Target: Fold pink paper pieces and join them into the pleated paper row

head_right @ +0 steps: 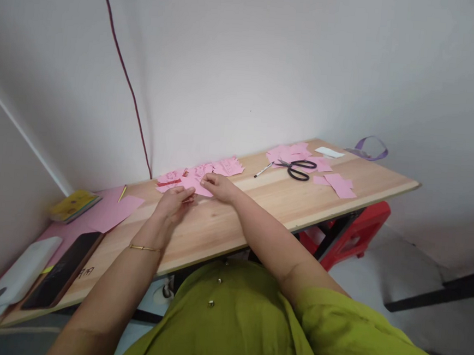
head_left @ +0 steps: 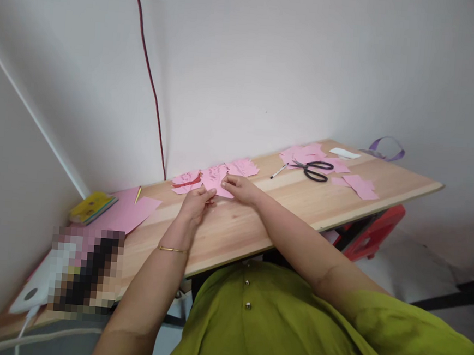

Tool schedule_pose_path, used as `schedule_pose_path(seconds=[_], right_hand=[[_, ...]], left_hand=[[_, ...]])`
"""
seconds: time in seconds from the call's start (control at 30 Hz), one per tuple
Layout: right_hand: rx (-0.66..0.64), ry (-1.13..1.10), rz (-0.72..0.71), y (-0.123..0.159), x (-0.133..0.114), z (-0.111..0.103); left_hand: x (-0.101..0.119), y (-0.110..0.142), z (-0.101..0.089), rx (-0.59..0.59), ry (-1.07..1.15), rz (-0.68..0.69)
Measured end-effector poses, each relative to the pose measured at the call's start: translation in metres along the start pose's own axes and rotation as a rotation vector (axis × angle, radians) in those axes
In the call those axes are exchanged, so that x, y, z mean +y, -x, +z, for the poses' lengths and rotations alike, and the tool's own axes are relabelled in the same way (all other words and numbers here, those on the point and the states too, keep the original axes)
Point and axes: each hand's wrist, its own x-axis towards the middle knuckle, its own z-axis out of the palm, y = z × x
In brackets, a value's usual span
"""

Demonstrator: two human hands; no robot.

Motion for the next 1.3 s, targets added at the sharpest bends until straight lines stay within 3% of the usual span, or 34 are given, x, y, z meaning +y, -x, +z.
schedule_pose_path(seconds=[0.1,0.27,0.37,0.53,0.7,0.77,0.83,0.9,0.93,0.97,1.07,1.1,1.2,1.3], right_hand=[[-0.001,0.034,-0.005,-0.001,0.003,-0.002],[0.102,0.17,0.014,-0.001,0.01,-0.009],[0.151,0.258,0.035,0.0,0.014,-0.009],[0.05,0.443,0.039,0.001,0.011,-0.003],[-0.02,0.743,0.135,0.003,-0.007,0.008],[-0.175,0.629,0.101,0.007,-0.017,0.018],[-0.56,0.286,0.012,0.01,-0.024,0.031],[-0.788,-0.041,0.02,0.012,-0.026,0.037],[-0.785,-0.149,0.045,0.011,-0.023,0.037],[-0.702,-0.214,0.076,0.01,-0.019,0.033],[-0.137,-0.16,0.138,0.002,0.002,0.01],[-0.017,-0.121,0.141,0.0,0.009,0.003],[0.12,-0.044,0.134,-0.002,0.018,-0.01],[0.07,0.027,0.077,0.0,0.011,-0.004]], left_hand=[[0.004,0.001,-0.003,-0.013,-0.086,-0.021],[0.007,-0.002,-0.013,0.194,-0.226,0.131],[0.01,-0.003,-0.017,0.216,-0.304,0.168],[0.014,-0.001,-0.015,0.331,-0.416,0.29],[0.017,-0.005,-0.02,0.454,-0.305,0.35],[0.018,-0.009,-0.027,0.461,-0.19,0.316],[0.02,-0.012,-0.035,0.432,-0.064,0.257],[0.022,-0.016,-0.042,0.41,0.066,0.227],[0.023,-0.017,-0.044,0.391,0.123,0.215],[0.023,-0.018,-0.046,0.377,0.173,0.199],[0.02,-0.018,-0.044,0.325,0.243,0.123],[0.018,-0.017,-0.041,0.289,0.228,0.101],[0.012,-0.012,-0.027,0.15,0.158,0.024],[0.004,-0.005,-0.012,0.039,0.148,-0.031]])
